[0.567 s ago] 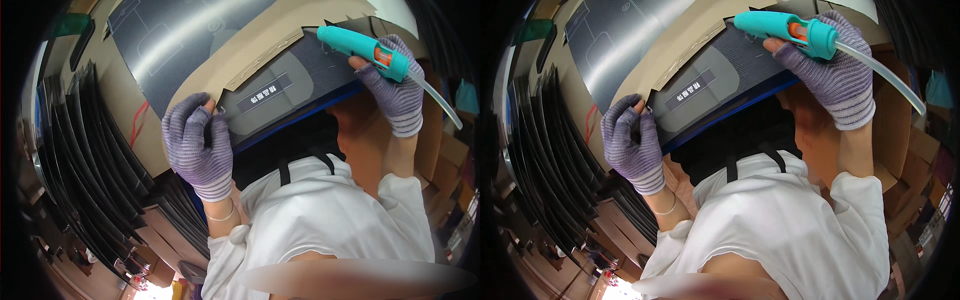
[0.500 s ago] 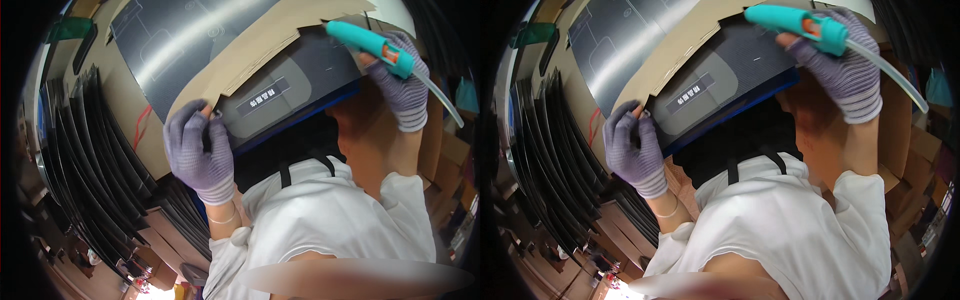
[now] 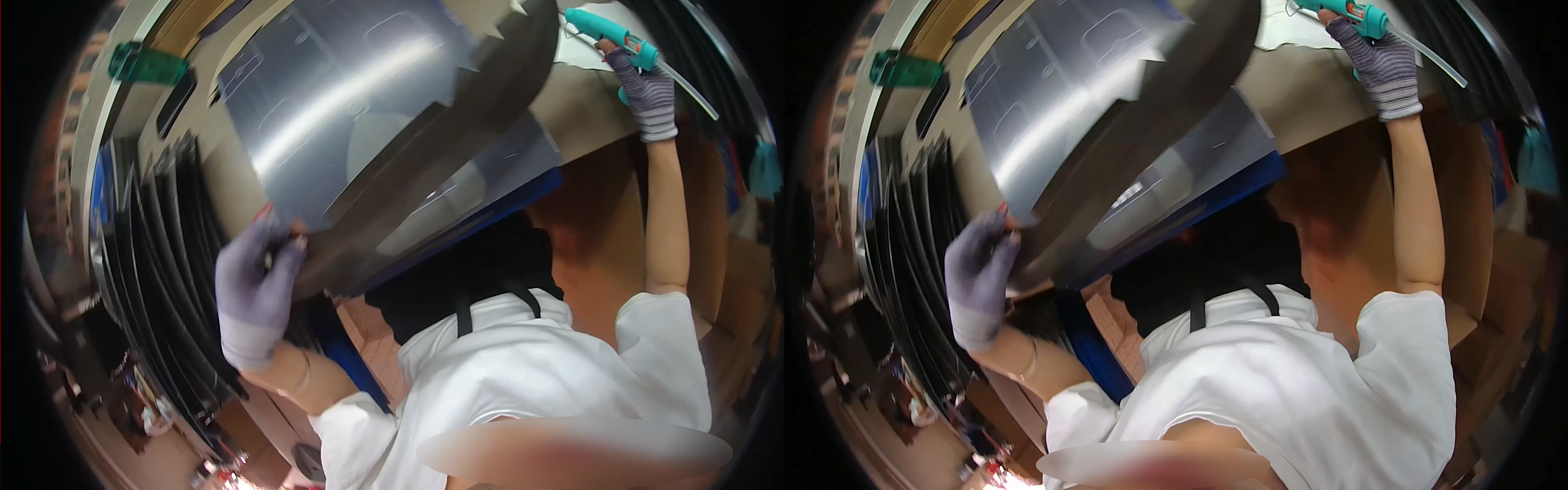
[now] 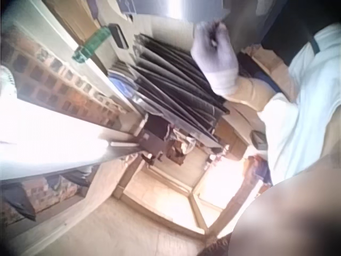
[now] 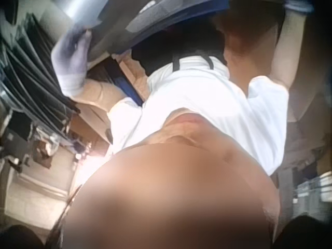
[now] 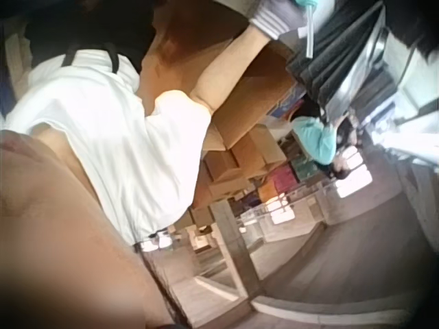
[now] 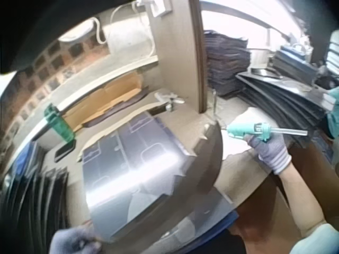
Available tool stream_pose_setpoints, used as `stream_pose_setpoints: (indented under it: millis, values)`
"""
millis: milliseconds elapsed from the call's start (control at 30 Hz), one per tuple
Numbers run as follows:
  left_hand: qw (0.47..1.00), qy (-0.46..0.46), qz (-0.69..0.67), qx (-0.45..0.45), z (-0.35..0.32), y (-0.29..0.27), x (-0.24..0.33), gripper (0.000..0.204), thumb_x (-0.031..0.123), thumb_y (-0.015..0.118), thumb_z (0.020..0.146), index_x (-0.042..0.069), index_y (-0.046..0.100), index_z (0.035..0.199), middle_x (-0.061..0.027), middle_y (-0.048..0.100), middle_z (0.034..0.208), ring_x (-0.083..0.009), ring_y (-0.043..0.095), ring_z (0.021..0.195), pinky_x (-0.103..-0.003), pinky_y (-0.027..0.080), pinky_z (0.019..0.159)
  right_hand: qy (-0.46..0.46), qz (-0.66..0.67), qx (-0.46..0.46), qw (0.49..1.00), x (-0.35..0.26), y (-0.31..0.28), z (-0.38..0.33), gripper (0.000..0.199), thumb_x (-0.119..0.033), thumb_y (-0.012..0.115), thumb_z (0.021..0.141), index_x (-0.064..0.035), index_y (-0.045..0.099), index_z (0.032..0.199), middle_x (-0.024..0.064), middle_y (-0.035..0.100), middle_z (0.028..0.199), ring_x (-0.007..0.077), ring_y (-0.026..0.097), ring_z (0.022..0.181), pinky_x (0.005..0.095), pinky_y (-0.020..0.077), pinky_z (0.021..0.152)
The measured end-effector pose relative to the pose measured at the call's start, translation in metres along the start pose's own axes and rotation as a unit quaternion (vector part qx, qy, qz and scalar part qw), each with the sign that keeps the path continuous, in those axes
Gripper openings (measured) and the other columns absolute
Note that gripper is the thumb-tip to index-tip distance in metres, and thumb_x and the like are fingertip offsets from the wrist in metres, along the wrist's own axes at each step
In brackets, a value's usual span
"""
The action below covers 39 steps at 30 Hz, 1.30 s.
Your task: Applying hot glue to paper templates to assemble packaging components.
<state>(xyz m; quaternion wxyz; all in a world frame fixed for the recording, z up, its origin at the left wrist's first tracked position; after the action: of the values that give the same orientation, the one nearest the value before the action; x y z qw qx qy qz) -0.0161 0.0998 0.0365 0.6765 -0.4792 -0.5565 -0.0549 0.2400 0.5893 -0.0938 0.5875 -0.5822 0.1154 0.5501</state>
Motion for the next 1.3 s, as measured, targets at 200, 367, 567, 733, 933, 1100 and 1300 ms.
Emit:
stream_pose_setpoints:
  millis: [200, 367, 567, 733, 933, 1100, 1300]
  values:
    - [0.989, -0.039, 0.108, -0.089, 0.037, 0.003, -0.026, 0.018, 0.004, 0.070, 0.086, -0.003, 0.071, 0.102, -0.0095, 0.069, 0.087, -0.0141, 0.061, 0.080, -0.030, 0.049, 0.077, 0.021, -0.206, -0.090, 0.974, -0.051, 0.006, 0.000, 0.073, -0.070, 0.066, 0.082, -0.0057, 0.071, 0.116, 0.0122, 0.071, 0.104, 0.0223, 0.066, 0.093, 0.0352, 0.0490, 0.085]
    - [0.947, 0.101, 0.294, 0.086, 0.020, 0.006, 0.001, 0.033, 0.016, 0.082, 0.076, 0.005, 0.072, 0.105, -0.0117, 0.068, 0.110, -0.0266, 0.064, 0.103, -0.037, 0.054, 0.092, 0.024, -0.136, -0.032, 0.990, -0.078, -0.049, -0.057, 0.041, -0.037, 0.076, 0.088, 0.0004, 0.070, 0.104, 0.0085, 0.069, 0.088, 0.0157, 0.063, 0.083, 0.0303, 0.0488, 0.081]
    - [0.939, 0.149, 0.303, 0.067, 0.002, 0.043, -0.010, 0.052, 0.015, 0.088, 0.069, 0.009, 0.064, 0.114, -0.0101, 0.065, 0.117, -0.0290, 0.064, 0.112, -0.039, 0.053, 0.099, -0.435, -0.107, -0.231, 0.864, -0.256, 0.083, -0.101, 0.029, -0.020, 0.077, 0.080, -0.0022, 0.063, 0.098, 0.0137, 0.068, 0.108, 0.0354, 0.061, 0.106, 0.0422, 0.0468, 0.097]
    - [0.938, 0.181, 0.280, 0.092, 0.006, 0.045, -0.026, 0.050, 0.013, 0.087, 0.070, 0.006, 0.063, 0.113, -0.0107, 0.066, 0.111, -0.0284, 0.064, 0.107, -0.039, 0.052, 0.097, -0.588, -0.223, -0.269, 0.730, -0.279, 0.115, -0.101, 0.021, -0.018, 0.074, 0.082, -0.0110, 0.073, 0.102, 0.0063, 0.067, 0.091, 0.0252, 0.066, 0.086, 0.0524, 0.0471, 0.096]
    - [0.914, 0.299, 0.247, 0.120, -0.010, 0.047, -0.007, 0.038, 0.009, 0.078, 0.071, 0.010, 0.067, 0.107, -0.0078, 0.068, 0.101, -0.0306, 0.063, 0.097, -0.045, 0.047, 0.089, -0.630, -0.123, -0.202, 0.740, -0.263, 0.109, -0.111, 0.019, -0.019, 0.075, 0.078, -0.0227, 0.074, 0.097, -0.0029, 0.066, 0.088, 0.0189, 0.064, 0.086, 0.0686, 0.0354, 0.106]
    - [0.936, 0.252, 0.237, 0.065, -0.047, 0.055, 0.011, 0.024, 0.013, 0.080, 0.073, 0.018, 0.074, 0.095, -0.0037, 0.068, 0.093, -0.0256, 0.065, 0.087, -0.044, 0.051, 0.077, -0.608, -0.165, -0.270, 0.728, -0.266, 0.081, -0.142, 0.027, -0.016, 0.080, 0.065, -0.0196, 0.076, 0.091, 0.0009, 0.070, 0.098, 0.0256, 0.063, 0.094, 0.0481, 0.0443, 0.102]
    - [0.934, 0.202, 0.293, 0.001, -0.043, 0.069, 0.009, 0.020, 0.017, 0.085, 0.074, 0.014, 0.077, 0.092, -0.0081, 0.070, 0.088, -0.0277, 0.064, 0.086, -0.040, 0.053, 0.082, -0.588, -0.186, -0.322, 0.718, -0.267, 0.091, -0.150, 0.028, -0.019, 0.082, 0.066, -0.0274, 0.075, 0.092, -0.0025, 0.069, 0.095, 0.0231, 0.064, 0.096, 0.0593, 0.0411, 0.107]
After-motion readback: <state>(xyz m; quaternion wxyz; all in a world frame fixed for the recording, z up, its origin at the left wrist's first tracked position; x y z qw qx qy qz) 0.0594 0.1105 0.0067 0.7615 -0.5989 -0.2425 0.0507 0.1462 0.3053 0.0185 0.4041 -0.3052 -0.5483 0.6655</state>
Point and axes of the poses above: each hand's wrist, its own z-axis towards the middle knuckle, its own y-axis out of the palm, x = y × z, the point moved 7 cm from there along z, towards the middle knuckle
